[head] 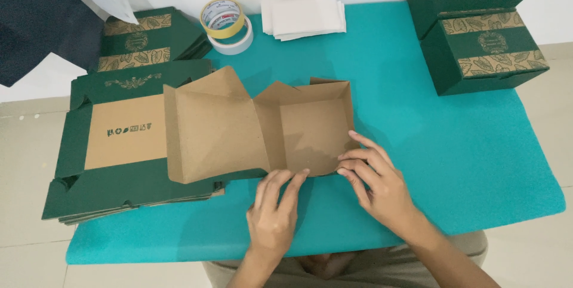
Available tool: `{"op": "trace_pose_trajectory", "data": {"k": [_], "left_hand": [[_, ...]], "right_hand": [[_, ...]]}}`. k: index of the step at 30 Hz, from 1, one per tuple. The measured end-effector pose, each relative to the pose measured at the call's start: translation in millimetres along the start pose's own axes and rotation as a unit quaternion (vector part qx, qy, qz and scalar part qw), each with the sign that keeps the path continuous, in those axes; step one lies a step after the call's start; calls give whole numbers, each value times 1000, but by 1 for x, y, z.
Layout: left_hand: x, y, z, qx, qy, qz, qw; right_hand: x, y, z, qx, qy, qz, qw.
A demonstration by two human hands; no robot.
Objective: The person assembles a flat-packed cardboard box by folding the flaps and tucking the tabs into slots to form a rectangular container. They then place a white tissue inside the box and close the lid, stacking the finished box with others.
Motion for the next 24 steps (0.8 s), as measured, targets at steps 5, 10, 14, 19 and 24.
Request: {"op": "trace_pose_trajectory", "data": {"k": [5, 10, 14, 19, 24], "left_hand": [[0, -1, -1, 57, 10, -39, 998], [-7, -1, 3, 32, -23, 1, 999], [-13, 0, 8, 30, -55, 35, 997], [-13, -4, 7, 40, -58, 31, 997], [-23, -8, 5, 55, -100, 101, 988]], "right_hand": [[1, 1, 1, 7, -2, 6, 1000], [-2, -1, -2, 1, -5, -5, 1000], [0, 0, -2, 8, -13, -3, 1000], [0, 0, -1, 1, -6, -8, 1000], [0, 1, 0, -8, -1, -7, 1000]]}}
Point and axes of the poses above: each hand's wrist, its own z-axis towards the middle knuckle, its own y-axis out of the back of the hand, x = y × z, the point moved 4 cm from there along z, towards the middle knuckle, and after that the axes turned 7 degrees about -z, right-handed, at the moved point
